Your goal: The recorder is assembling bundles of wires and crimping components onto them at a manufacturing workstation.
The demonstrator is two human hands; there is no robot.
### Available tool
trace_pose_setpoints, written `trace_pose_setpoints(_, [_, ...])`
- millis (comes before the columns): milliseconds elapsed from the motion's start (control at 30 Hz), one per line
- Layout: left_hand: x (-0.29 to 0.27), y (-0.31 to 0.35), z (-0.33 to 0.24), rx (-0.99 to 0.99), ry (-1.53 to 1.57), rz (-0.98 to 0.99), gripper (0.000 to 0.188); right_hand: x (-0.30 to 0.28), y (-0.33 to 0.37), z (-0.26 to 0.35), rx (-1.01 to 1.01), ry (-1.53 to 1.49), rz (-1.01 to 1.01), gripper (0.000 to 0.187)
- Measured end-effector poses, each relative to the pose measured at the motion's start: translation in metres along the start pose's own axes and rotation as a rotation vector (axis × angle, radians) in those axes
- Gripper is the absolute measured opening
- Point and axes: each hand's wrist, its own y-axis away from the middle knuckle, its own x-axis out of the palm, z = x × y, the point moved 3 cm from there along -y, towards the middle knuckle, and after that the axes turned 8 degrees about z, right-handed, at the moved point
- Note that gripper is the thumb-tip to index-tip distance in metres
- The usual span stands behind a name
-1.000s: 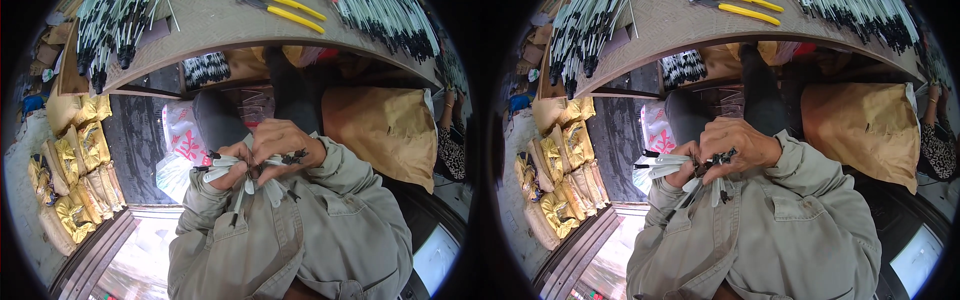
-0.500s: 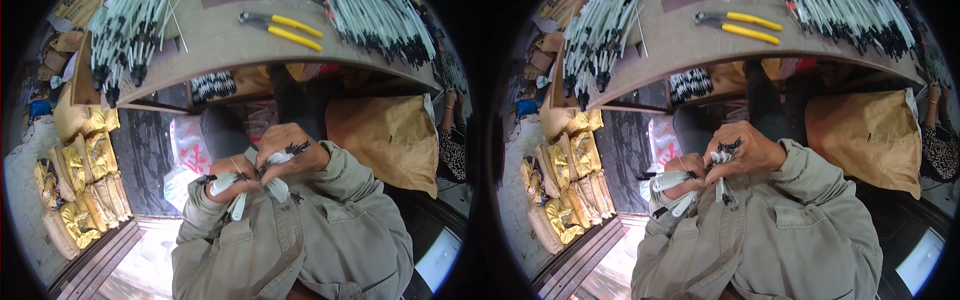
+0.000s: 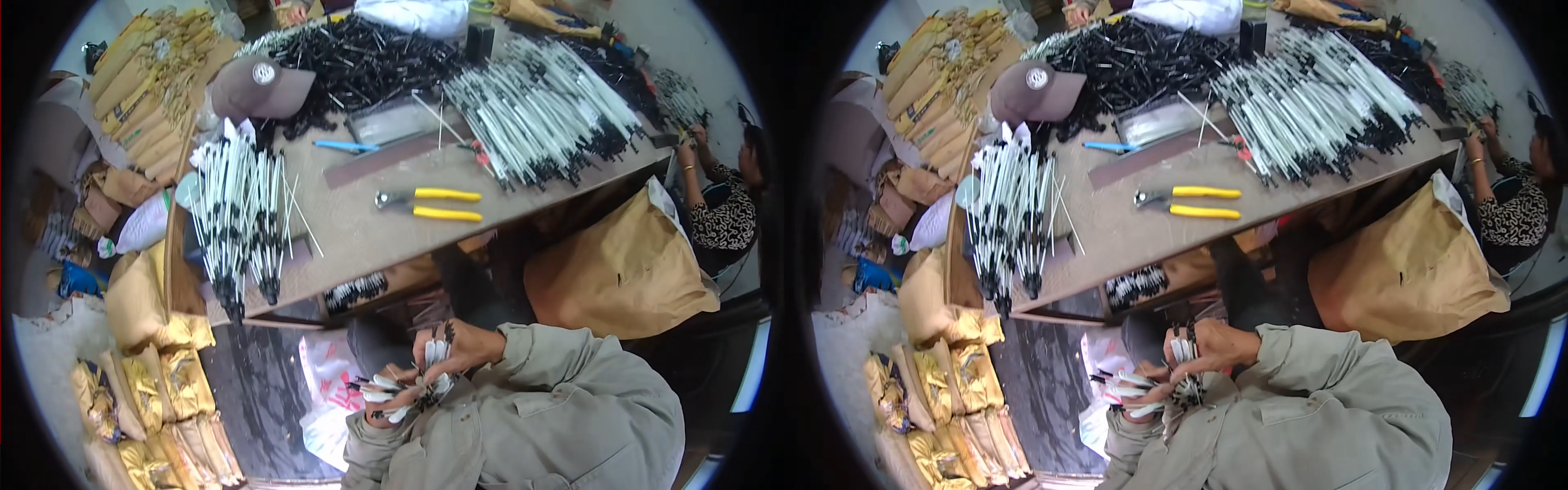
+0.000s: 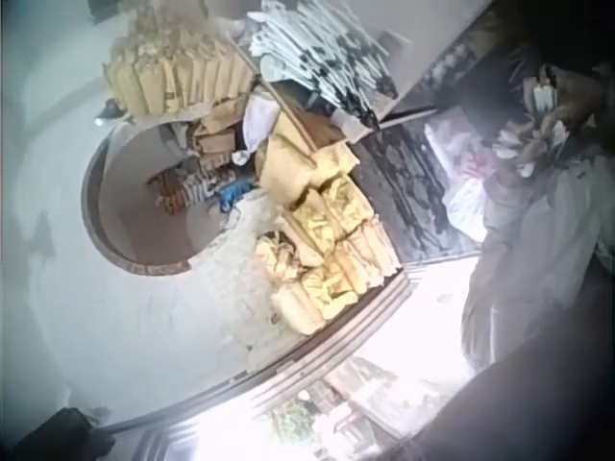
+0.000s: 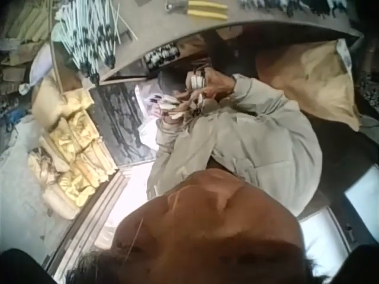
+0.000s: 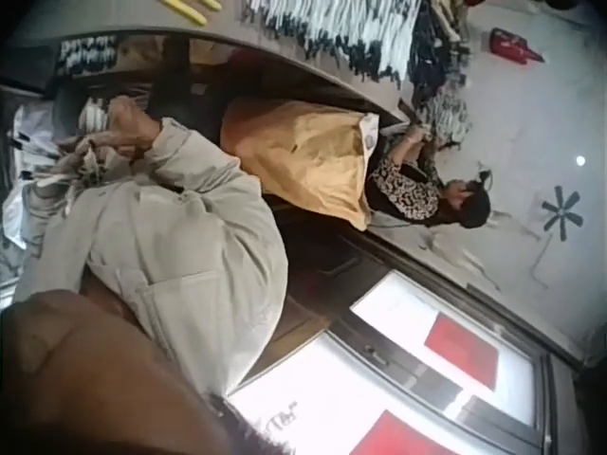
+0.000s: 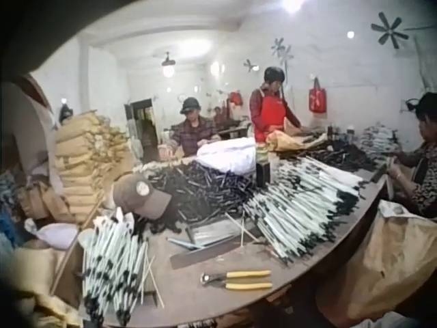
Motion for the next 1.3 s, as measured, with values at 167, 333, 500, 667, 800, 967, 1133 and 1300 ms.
trace_pose_setpoints(167, [-0.011, -0.012, -0.004, 0.099, -0.123, -0.049, 0.024, -0.087, -0.02, 0.024, -0.318, -0.122, -0.041, 0.039])
trace_pose_setpoints(333, [-0.019, -0.022, -0.009, 0.102, -0.11, 0.001, 0.038, -0.251, -0.084, 0.071, -0.199, 0.544, -0.536, 0.014])
trace_pose_setpoints(500, [-0.022, -0.027, -0.014, 0.088, 0.017, -0.129, 0.037, -0.349, -0.173, 0.066, -0.204, 1.205, -0.729, 0.008])
trace_pose_setpoints(667, [-0.037, -0.018, 0.008, 0.124, 0.189, -0.03, 0.02, -0.364, -0.219, 0.058, 0.076, 1.535, -0.529, 0.015])
trace_pose_setpoints(800, [-0.049, -0.016, 0.012, -0.041, 0.319, 0.439, 0.031, -0.364, -0.219, 0.065, -0.102, 1.383, -0.513, 0.018])
trace_pose_setpoints(967, [-0.037, -0.007, -0.01, 0.332, -0.05, 0.142, 0.034, -0.347, -0.177, 0.083, -0.405, 0.964, -0.829, 0.021])
trace_pose_setpoints(1133, [-0.034, 0.002, 0.0, 0.48, -0.105, 0.07, 0.028, -0.211, -0.122, 0.106, -0.491, -0.021, -0.504, 0.037])
trace_pose_setpoints(1300, [-0.014, -0.016, -0.037, 0.261, -0.094, 0.113, 0.024, -0.07, -0.055, 0.058, -0.283, -0.482, -0.194, 0.047])
